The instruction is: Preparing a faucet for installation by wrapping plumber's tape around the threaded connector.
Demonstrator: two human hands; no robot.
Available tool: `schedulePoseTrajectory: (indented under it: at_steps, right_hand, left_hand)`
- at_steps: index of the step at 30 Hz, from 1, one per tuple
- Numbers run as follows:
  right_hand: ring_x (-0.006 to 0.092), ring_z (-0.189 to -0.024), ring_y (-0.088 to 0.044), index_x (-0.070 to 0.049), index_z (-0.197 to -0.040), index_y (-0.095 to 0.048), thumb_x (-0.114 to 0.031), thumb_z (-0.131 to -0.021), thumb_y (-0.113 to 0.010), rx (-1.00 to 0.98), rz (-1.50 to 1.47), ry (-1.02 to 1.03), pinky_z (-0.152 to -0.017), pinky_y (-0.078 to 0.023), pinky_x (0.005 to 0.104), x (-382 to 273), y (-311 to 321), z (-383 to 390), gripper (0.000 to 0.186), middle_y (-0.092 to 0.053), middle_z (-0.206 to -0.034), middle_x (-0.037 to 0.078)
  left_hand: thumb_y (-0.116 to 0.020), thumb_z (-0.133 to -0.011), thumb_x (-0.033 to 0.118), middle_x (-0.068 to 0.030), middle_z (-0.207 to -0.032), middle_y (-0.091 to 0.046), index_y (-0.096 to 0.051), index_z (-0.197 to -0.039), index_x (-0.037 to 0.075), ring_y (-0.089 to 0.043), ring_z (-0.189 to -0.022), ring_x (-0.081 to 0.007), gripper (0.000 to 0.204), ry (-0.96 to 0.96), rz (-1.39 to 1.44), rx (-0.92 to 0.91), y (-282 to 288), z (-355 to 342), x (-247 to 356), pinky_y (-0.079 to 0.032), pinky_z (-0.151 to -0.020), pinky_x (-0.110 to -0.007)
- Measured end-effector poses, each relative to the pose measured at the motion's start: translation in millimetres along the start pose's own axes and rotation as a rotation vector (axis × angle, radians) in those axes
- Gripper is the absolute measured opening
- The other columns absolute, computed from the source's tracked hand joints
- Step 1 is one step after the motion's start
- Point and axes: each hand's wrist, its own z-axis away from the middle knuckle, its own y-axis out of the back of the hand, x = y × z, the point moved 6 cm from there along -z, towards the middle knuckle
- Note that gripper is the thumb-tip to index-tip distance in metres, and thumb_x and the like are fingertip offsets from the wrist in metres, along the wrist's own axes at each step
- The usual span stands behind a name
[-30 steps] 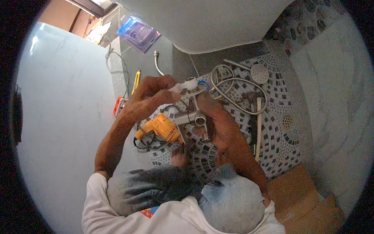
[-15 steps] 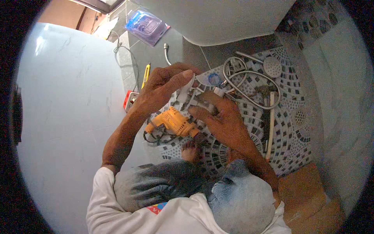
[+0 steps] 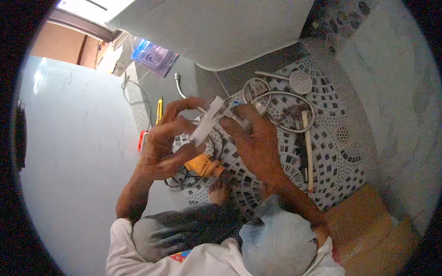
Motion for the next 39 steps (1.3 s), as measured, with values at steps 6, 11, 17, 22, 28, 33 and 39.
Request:
schedulePoseTrajectory:
  at_steps: [6,11,17,22,28,33,39]
  right_hand:
    - [0.0176,-0.078,-0.065,-0.001,-0.105,-0.062,-0.027,-0.088,-0.07,0.075,-0.171,0.007,-0.071,-0.05,0.0322,-9,9,1,0.033,-0.069,-0.09,0.013]
    - [0.0168,-0.083,-0.063,-0.002,-0.104,-0.062,-0.023,-0.089,-0.069,0.114,-0.094,0.093,-0.074,-0.049,0.0302,-6,15,-1,0.027,-0.069,-0.093,0.012]
    - [0.0116,-0.076,-0.058,-0.005,-0.103,-0.063,-0.026,-0.09,-0.067,0.011,-0.365,-0.056,-0.069,-0.048,0.0261,5,0,-1,0.025,-0.063,-0.087,0.002]
    - [0.005,-0.072,-0.054,-0.011,-0.104,-0.064,-0.026,-0.088,-0.069,-0.117,-0.652,-0.506,-0.057,-0.045,0.0218,16,-16,14,0.022,-0.061,-0.086,-0.002]
    - [0.0098,-0.077,-0.06,-0.005,-0.108,-0.064,-0.025,-0.087,-0.07,-0.3,-0.418,-0.247,-0.065,-0.05,0.0264,17,-23,12,0.029,-0.065,-0.092,0.001]
    - [0.0198,-0.087,-0.065,0.0,-0.106,-0.064,-0.026,-0.085,-0.071,-0.321,-0.157,-0.021,-0.074,-0.052,0.0345,-3,-28,14,0.034,-0.069,-0.098,0.012]
    - [0.0352,-0.089,-0.068,0.001,-0.104,-0.065,-0.024,-0.083,-0.071,-0.32,0.075,0.125,-0.078,-0.053,0.0419,-10,-32,14,0.033,-0.069,-0.097,0.021]
  left_hand:
    - [-0.072,-0.076,0.009,-0.0132,-0.097,-0.065,-0.065,-0.096,-0.003,-0.064,-0.091,-0.0262,0.025,0.146,-0.084,-0.083,4,-2,-5,-0.049,-0.081,-0.038]
    - [-0.076,-0.079,0.034,-0.014,-0.089,-0.064,-0.066,-0.092,-0.004,-0.062,-0.081,-0.0231,0.041,0.093,0.044,-0.026,6,-4,-3,-0.047,-0.072,-0.036]
    - [-0.064,-0.087,0.052,-0.0122,-0.083,-0.064,-0.066,-0.092,-0.005,-0.061,-0.081,-0.0223,0.057,0.216,0.082,0.028,10,-2,-23,-0.046,-0.069,-0.037]
    - [-0.052,-0.095,0.051,-0.0082,-0.091,-0.063,-0.064,-0.104,-0.003,-0.056,-0.088,-0.0158,0.056,0.375,-0.027,-0.089,12,-5,-37,-0.045,-0.08,-0.031]
    - [-0.041,-0.1,0.051,-0.0087,-0.093,-0.064,-0.065,-0.109,-0.001,-0.057,-0.089,-0.0174,0.058,0.327,0.038,0.141,18,-2,-43,-0.044,-0.084,-0.033]
    - [-0.044,-0.1,0.046,-0.0113,-0.102,-0.065,-0.065,-0.112,-0.001,-0.058,-0.092,-0.0157,0.053,0.35,0.059,0.009,12,-11,-42,-0.046,-0.085,-0.032]
    - [-0.068,-0.09,0.023,-0.0106,-0.119,-0.062,-0.068,-0.095,-0.002,-0.057,-0.089,-0.01,0.025,0.247,0.073,0.08,11,-13,-41,-0.046,-0.074,-0.026]
